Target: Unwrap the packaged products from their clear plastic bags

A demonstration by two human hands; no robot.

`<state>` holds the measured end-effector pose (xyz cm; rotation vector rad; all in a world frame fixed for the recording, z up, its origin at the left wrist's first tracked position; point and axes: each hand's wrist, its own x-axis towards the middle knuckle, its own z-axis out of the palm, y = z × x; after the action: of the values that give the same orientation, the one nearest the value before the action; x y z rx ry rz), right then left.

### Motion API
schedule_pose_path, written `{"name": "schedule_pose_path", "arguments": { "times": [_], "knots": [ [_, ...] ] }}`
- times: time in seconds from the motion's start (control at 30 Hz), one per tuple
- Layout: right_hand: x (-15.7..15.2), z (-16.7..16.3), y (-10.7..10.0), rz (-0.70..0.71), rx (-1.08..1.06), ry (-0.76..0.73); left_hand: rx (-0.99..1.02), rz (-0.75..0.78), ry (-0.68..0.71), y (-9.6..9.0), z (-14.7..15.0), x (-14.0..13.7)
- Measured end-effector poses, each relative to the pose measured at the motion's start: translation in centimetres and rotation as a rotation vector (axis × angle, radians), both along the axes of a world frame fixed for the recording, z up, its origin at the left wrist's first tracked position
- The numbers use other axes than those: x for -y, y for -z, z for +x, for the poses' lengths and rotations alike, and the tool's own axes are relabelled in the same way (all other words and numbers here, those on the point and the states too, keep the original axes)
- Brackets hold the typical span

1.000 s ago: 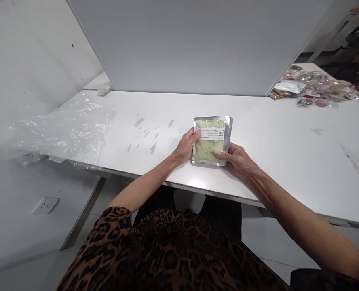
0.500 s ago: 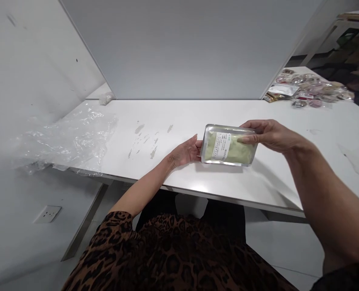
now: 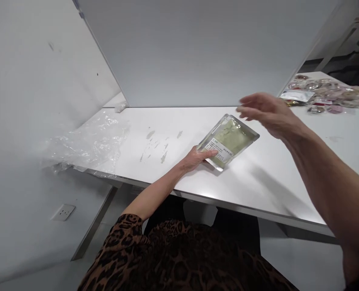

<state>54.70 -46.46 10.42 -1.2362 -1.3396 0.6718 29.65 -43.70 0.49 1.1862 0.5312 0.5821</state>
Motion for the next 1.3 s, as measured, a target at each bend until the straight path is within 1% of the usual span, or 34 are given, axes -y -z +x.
{"name": "schedule_pose_path", "arguments": {
  "times": [0.03, 0.07, 0.1, 0.13, 0.17, 0.27, 0.33, 0.37, 0.43, 0.57, 0.8, 1.07, 1.3],
  "knots": [
    [0.4, 0.2, 0.8, 0.084, -0.109, 0.101, 0.003, 0.007, -0.035, -0.1, 0.0, 0.0],
    [0.8, 0.4, 1.6, 0.134, -0.203, 0.175, 0.01, 0.014, -0.069, -0.2, 0.1, 0.0],
    [1.2, 0.5, 2.6, 0.147, -0.284, 0.215, 0.021, 0.022, -0.096, -0.3, 0.1, 0.0],
    [1.6, 0.5, 3.7, 0.127, -0.354, 0.216, 0.034, 0.031, -0.118, -0.2, 0.2, 0.0],
    [2.0, 0.4, 4.8, 0.08, -0.412, 0.181, 0.046, 0.038, -0.136, -0.1, 0.2, -0.1],
    [2.7, -0.9, 7.9, -0.104, -0.514, 0.011, 0.057, 0.055, -0.152, 0.4, 0.3, -0.2],
    [2.9, -2.3, 9.2, -0.196, -0.53, -0.096, 0.058, 0.062, -0.15, 0.7, 0.4, -0.2],
    [3.0, -3.1, 9.6, -0.221, -0.534, -0.131, 0.059, 0.065, -0.145, 0.8, 0.5, -0.2],
    [3.0, -4.5, 9.9, -0.242, -0.556, -0.166, 0.068, 0.069, -0.138, 1.0, 0.5, -0.2],
    [3.1, -5.8, 9.6, -0.251, -0.647, -0.154, 0.102, 0.09, -0.149, 1.0, 0.7, 0.0],
    [3.2, -5.2, 10.0, -0.267, -0.669, -0.115, 0.055, 0.065, -0.104, 0.7, 0.6, 0.0],
    [3.3, -4.9, 10.1, -0.274, -0.679, -0.052, 0.098, 0.08, -0.174, 0.4, 0.5, -0.4],
    [3.8, -4.8, 9.9, -0.316, -0.685, -0.053, 0.075, 0.088, -0.155, 0.4, 0.6, -0.4]
  ]
}}
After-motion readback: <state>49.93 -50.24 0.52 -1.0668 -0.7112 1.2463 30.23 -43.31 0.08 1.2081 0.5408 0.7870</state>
